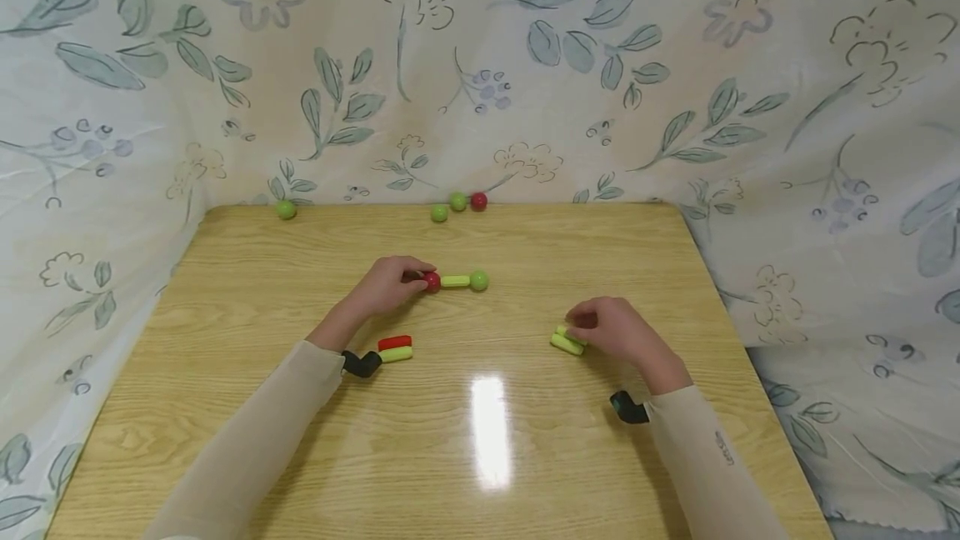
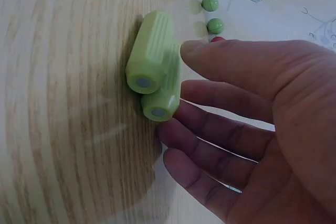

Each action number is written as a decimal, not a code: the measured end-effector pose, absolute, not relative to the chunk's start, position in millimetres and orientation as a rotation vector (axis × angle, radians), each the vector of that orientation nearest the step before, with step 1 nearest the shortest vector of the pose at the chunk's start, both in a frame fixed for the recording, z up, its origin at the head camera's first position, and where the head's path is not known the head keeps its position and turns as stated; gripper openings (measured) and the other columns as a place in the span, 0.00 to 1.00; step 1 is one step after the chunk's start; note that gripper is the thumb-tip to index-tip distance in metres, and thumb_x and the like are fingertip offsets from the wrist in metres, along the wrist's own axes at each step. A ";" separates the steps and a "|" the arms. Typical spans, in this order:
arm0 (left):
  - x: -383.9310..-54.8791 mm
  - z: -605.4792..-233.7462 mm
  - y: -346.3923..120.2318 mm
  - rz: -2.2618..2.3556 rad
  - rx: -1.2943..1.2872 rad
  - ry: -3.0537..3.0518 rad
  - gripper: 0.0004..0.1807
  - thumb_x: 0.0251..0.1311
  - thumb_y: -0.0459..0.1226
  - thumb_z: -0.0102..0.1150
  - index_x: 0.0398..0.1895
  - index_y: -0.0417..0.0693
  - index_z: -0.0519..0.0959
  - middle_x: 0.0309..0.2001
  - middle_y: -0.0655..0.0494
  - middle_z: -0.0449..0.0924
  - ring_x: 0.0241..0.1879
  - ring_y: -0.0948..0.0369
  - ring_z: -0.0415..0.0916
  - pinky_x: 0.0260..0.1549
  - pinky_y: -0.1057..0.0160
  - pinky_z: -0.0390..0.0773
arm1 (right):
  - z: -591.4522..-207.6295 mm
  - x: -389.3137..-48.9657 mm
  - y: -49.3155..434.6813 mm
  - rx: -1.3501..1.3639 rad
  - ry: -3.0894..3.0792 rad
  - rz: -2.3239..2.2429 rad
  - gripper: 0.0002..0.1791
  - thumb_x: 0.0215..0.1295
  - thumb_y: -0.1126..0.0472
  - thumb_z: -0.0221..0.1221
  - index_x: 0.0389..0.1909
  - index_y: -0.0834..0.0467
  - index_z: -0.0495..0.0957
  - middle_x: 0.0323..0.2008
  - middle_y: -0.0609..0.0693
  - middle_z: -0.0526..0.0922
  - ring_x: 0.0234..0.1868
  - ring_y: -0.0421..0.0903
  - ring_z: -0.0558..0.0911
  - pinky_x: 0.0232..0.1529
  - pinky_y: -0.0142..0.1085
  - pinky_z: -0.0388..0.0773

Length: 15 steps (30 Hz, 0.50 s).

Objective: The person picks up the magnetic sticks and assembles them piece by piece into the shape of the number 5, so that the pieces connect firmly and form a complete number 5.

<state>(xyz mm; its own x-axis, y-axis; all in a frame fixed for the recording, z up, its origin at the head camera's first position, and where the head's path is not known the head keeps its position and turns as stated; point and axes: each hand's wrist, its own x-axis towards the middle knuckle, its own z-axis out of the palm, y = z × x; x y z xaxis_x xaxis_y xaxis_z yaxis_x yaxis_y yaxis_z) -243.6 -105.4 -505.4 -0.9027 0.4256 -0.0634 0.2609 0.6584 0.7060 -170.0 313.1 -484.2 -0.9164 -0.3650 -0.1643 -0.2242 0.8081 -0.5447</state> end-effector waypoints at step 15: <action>-244.1 -505.9 -105.7 1.075 0.530 2.641 0.17 0.79 0.35 0.63 0.67 0.44 0.85 0.58 0.48 0.85 0.57 0.52 0.81 0.62 0.50 0.79 | -489.6 -166.4 311.2 -0.468 2.743 -0.752 0.10 0.72 0.62 0.71 0.48 0.63 0.90 0.41 0.50 0.88 0.41 0.47 0.85 0.45 0.48 0.84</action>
